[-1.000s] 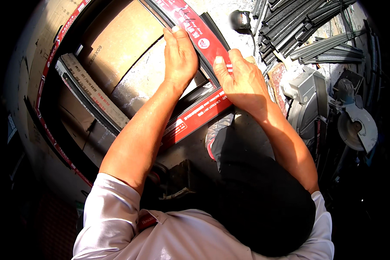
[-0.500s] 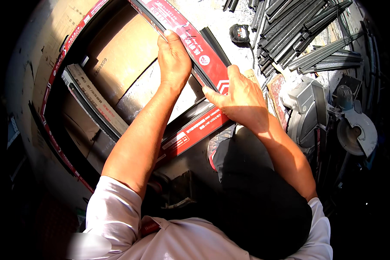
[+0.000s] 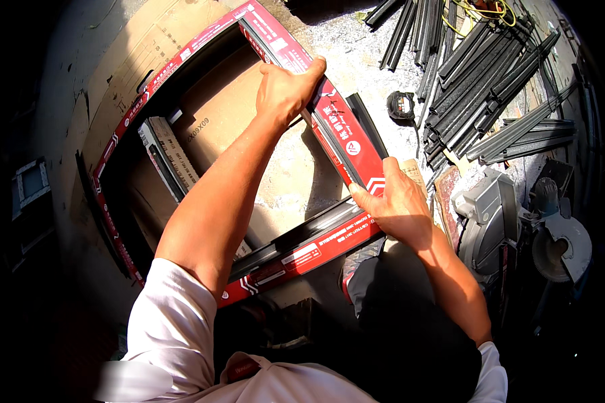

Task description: The person assembles a window frame by inserting black rubber seals into the grooves of a red-framed window. They work on each side of the frame, pressing the seal into place by hand. The person sits on the floor in a workshop environment and briefly touches their face during the task.

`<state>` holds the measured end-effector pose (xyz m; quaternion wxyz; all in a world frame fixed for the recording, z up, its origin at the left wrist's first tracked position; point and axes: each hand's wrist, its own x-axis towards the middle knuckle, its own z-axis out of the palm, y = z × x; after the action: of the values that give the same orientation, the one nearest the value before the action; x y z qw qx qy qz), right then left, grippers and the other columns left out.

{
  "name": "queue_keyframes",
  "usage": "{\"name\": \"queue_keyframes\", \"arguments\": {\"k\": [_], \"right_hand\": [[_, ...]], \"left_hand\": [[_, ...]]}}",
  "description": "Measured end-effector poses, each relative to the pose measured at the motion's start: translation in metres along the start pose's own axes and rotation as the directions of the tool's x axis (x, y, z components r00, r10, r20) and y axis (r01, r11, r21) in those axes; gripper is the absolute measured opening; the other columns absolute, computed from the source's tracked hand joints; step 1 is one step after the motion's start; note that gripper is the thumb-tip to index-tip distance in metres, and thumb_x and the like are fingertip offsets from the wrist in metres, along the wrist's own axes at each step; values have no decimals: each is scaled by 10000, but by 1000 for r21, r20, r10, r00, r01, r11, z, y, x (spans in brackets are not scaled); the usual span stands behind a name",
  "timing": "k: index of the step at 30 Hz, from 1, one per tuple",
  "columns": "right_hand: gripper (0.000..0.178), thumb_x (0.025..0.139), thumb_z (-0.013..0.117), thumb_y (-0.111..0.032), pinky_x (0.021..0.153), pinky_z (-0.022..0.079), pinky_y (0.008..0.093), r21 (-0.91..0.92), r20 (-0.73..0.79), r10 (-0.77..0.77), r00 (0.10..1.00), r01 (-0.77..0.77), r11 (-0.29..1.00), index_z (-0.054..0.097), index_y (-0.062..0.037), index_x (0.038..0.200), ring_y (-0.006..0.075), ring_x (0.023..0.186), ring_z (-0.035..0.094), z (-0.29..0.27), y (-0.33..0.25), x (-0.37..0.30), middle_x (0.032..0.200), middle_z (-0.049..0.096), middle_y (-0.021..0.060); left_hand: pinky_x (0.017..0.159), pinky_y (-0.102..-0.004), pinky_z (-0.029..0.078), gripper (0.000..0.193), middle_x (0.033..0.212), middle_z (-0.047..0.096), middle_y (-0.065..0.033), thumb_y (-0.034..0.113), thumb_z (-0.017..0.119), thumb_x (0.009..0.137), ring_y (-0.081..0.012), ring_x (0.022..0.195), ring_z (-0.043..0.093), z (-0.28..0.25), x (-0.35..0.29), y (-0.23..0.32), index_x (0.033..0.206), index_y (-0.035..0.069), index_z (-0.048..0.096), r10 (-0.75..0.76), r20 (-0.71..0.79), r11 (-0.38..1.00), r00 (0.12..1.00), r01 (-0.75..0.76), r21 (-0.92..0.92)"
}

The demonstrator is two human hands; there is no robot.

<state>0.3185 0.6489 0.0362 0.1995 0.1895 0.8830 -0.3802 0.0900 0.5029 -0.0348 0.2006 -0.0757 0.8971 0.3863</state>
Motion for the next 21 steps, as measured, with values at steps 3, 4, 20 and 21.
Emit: {"name": "queue_keyframes", "arguments": {"k": [3,4,20,21], "right_hand": [[523,984,787,-392,862,579,516,13,5,-8,1000,8,1000,534,38,1140,462,988,754,-1,0,-1,1051,746,317],[520,984,787,-390,860,577,518,18,6,-8,1000,8,1000,533,37,1137,463,987,752,-1,-1,-1,1049,745,317],[506,976,787,-382,821,567,524,106,15,18,1000,-19,994,554,37,1138,458,912,745,3,6,-3,1020,745,305],[507,977,786,-384,818,567,523,110,9,6,1000,-7,994,554,37,1139,454,907,745,4,8,-3,1023,745,305]], "left_hand": [[1070,-419,550,1211,1286,711,-350,717,765,745,-422,1218,728,-9,18,6,1377,-262,436,-27,-20,999,999,27,42],[1070,-418,551,1209,1294,708,-349,714,766,743,-419,1223,726,-13,27,7,1383,-259,440,-36,-24,998,999,37,56],[1159,-423,493,1214,1452,628,-335,707,663,857,-399,1363,646,-21,48,20,1503,-269,339,-49,40,969,998,38,242],[1162,-427,491,1210,1465,617,-339,711,656,859,-402,1368,641,-22,47,21,1505,-265,348,-60,56,972,997,46,230]]}}
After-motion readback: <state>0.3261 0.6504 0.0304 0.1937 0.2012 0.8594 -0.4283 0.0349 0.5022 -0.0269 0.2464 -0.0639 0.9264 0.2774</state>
